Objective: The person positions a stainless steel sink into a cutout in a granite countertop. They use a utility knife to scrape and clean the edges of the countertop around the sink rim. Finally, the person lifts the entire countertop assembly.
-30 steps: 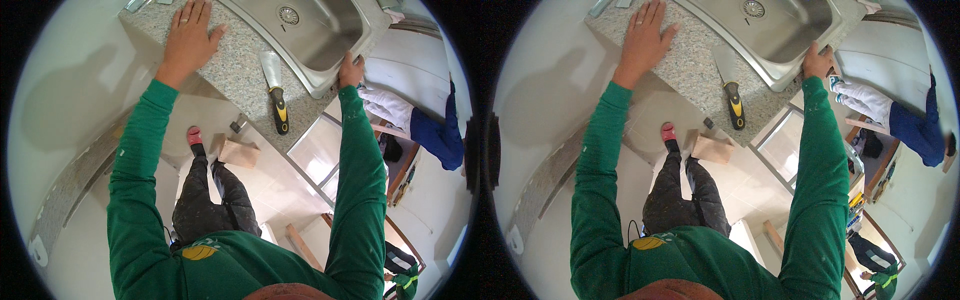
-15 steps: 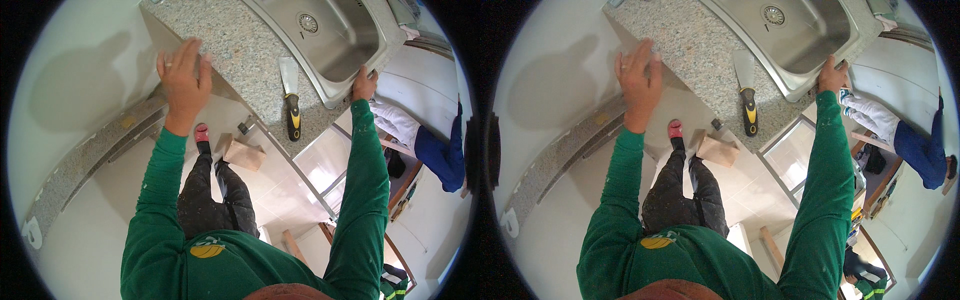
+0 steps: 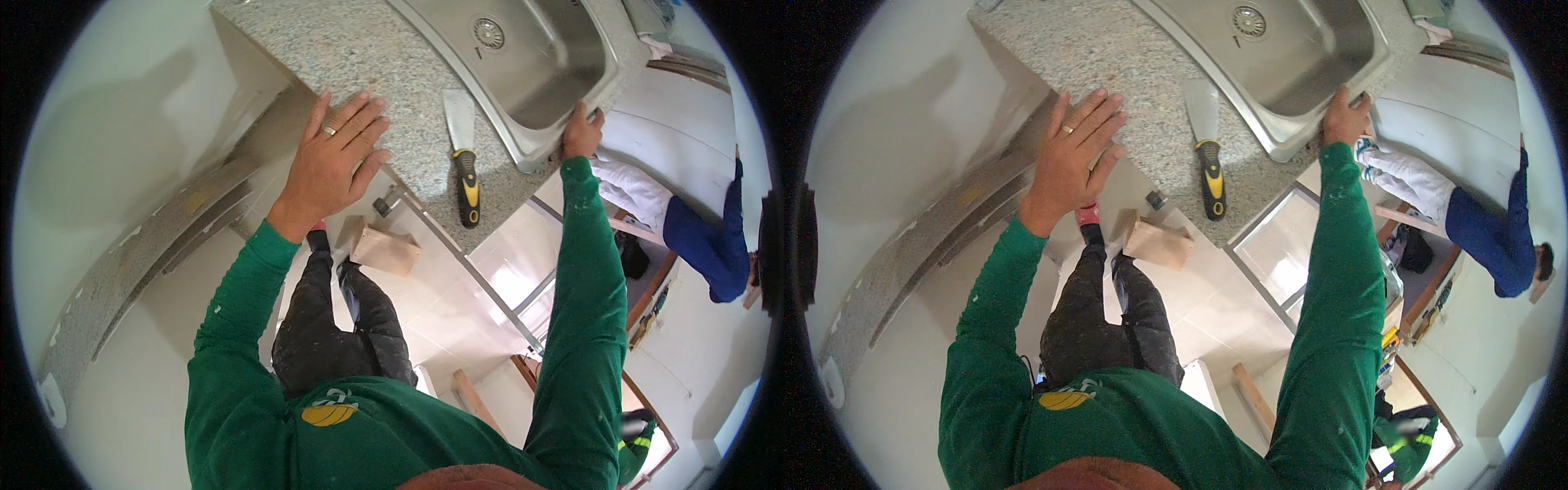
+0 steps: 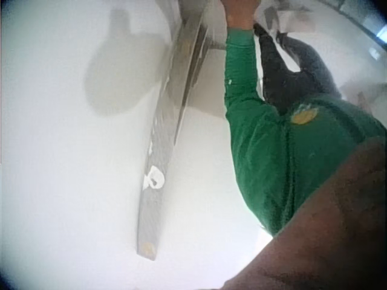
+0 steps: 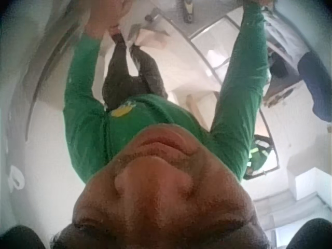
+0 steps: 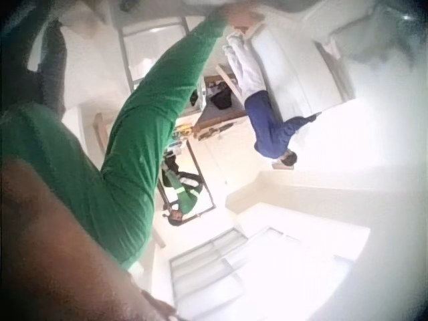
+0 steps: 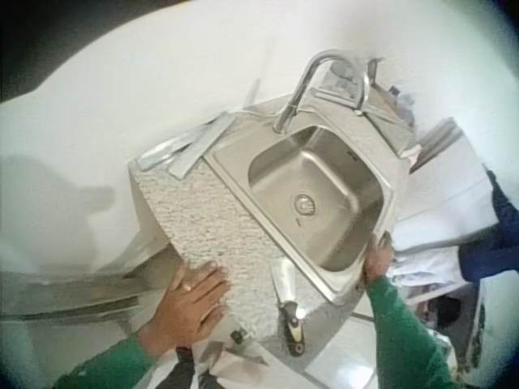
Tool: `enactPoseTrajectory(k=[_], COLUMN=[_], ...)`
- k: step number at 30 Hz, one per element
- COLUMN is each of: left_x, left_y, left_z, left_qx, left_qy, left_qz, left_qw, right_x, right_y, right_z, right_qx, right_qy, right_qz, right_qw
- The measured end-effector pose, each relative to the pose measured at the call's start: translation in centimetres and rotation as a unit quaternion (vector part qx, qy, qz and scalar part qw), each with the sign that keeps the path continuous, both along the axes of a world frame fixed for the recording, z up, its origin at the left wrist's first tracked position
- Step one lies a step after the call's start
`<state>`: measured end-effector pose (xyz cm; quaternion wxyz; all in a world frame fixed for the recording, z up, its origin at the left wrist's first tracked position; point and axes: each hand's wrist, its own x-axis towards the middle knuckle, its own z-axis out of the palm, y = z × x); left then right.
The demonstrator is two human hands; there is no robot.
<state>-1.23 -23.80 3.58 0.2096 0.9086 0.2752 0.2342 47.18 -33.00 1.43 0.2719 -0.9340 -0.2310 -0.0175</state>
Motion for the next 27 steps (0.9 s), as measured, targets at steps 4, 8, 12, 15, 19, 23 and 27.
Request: enactPoseTrajectory(k=[4,8,12,15,19,23,27], left_x=[3.2,7.7,11.3,12.4,12.6,13.0,13.0], left_y=[2.2,6.9,10.8,12.6,13.2,13.4,13.2], left_z=[1.0,0.6,0.0,2.4,2.7,2.6,2.6], left_qx=[0.021,0.084,0.179,0.144,0.189,0.218,0.230], left_qy=[-0.046,-0.096,-0.049,-0.020,-0.079,-0.046,-0.009], left_qz=[0.021,-0.050,-0.163,-0.263,-0.294,-0.328,-0.332], left_qw=[0.999,0.991,0.969,0.954,0.934,0.918,0.915], right_x=[0.7,0.3,-0.6,0.0,-0.3,-0.9,-0.8], right_y=[-0.4,-0.3,0.3,-0.3,-0.2,0.0,0.1], right_z=[-0.1,0.1,0.3,0.1,0.3,0.7,0.6], right_qx=[0.009,0.008,0.005,0.016,0.016,0.015,0.007], right_qy=[-0.016,-0.016,-0.007,-0.012,-0.003,0.008,0.009], right_qz=[0.014,0.006,0.009,0.034,0.023,0.009,-0.002], right_qw=[1.000,1.000,1.000,0.999,1.000,1.000,1.000])
